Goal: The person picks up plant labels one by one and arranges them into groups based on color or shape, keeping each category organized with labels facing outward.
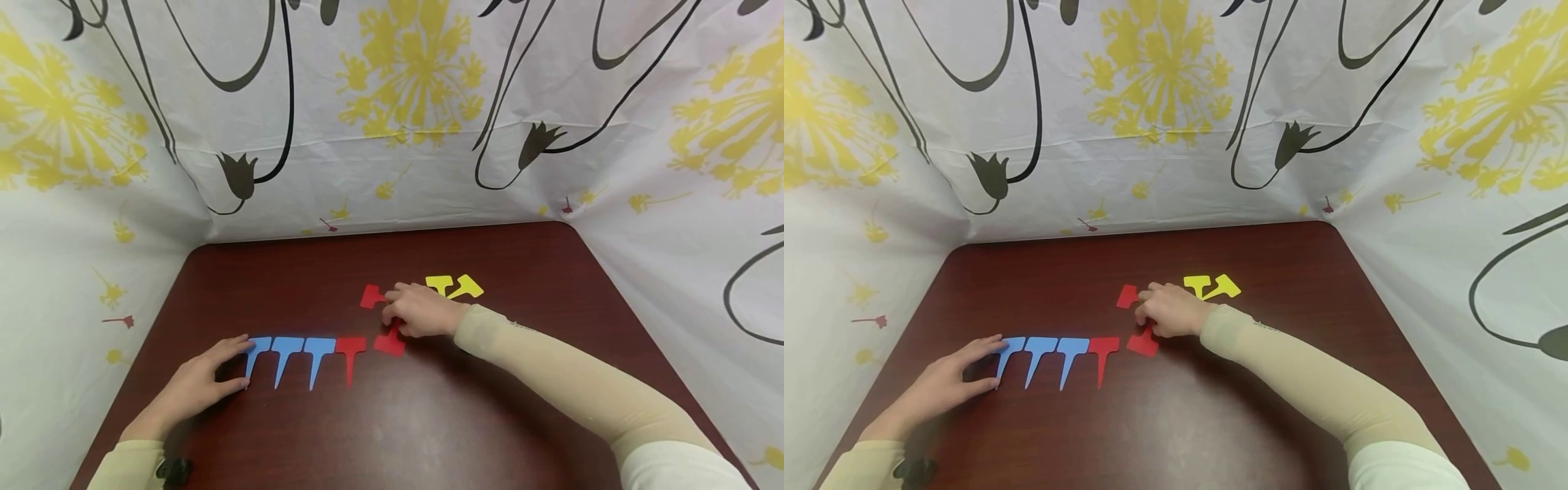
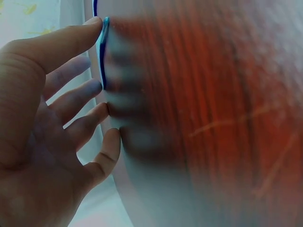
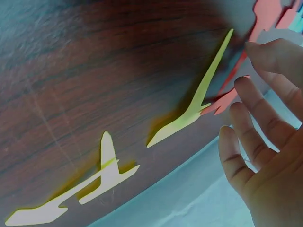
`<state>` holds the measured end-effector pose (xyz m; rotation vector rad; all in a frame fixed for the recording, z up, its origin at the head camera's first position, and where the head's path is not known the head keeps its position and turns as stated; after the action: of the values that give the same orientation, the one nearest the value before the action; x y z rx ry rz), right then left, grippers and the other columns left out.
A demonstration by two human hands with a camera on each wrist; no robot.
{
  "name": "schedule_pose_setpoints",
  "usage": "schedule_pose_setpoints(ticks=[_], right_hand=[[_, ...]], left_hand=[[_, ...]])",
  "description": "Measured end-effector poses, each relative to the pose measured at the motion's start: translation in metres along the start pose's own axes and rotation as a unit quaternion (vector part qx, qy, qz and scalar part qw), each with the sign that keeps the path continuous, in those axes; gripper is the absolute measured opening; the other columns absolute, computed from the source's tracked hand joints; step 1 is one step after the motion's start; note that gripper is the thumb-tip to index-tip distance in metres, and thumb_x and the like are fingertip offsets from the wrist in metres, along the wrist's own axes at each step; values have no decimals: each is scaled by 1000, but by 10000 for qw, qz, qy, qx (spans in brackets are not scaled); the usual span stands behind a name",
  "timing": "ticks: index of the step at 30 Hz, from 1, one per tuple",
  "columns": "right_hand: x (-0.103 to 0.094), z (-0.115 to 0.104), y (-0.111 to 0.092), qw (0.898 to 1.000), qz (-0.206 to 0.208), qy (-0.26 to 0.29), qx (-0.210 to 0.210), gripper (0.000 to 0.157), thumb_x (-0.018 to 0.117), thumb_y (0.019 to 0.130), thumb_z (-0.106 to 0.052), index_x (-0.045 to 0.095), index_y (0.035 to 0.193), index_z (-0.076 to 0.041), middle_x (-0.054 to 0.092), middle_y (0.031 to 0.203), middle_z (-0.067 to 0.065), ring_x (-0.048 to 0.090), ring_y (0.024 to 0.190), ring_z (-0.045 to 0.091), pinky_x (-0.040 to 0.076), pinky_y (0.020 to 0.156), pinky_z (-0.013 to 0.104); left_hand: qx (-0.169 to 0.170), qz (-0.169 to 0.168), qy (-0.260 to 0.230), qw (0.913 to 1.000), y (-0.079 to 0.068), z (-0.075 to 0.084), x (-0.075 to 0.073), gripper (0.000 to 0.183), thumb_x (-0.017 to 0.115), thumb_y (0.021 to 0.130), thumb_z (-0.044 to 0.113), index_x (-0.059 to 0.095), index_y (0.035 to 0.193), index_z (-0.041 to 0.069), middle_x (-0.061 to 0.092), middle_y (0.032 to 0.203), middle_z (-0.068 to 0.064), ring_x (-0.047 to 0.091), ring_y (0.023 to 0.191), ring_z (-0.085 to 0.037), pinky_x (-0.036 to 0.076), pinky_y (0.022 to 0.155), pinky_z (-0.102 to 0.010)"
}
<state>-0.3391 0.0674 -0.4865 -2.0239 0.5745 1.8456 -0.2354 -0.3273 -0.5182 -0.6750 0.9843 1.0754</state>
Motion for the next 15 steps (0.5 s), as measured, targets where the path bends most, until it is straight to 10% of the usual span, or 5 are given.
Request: schedule_pose_setpoints(ticks=[15], right_hand=[[7, 0, -2, 9958, 119, -831, -360, 14, 76, 83, -13, 79, 95, -20, 67, 93, -7, 48, 78, 12, 45, 63, 24]], left_hand=[[-22, -2, 63, 10000, -1, 0, 0, 68, 79, 86, 44, 57, 145, 18, 45, 154, -10, 42, 139, -40, 42, 96, -66]])
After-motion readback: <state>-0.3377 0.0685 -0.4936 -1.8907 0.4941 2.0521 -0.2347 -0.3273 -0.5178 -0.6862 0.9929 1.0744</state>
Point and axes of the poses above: each hand's wrist, its own y-axis towards the middle knuckle, its own x-axis out of the palm, z = x × y, the point moved 4 cm from there along y, towards the middle knuckle
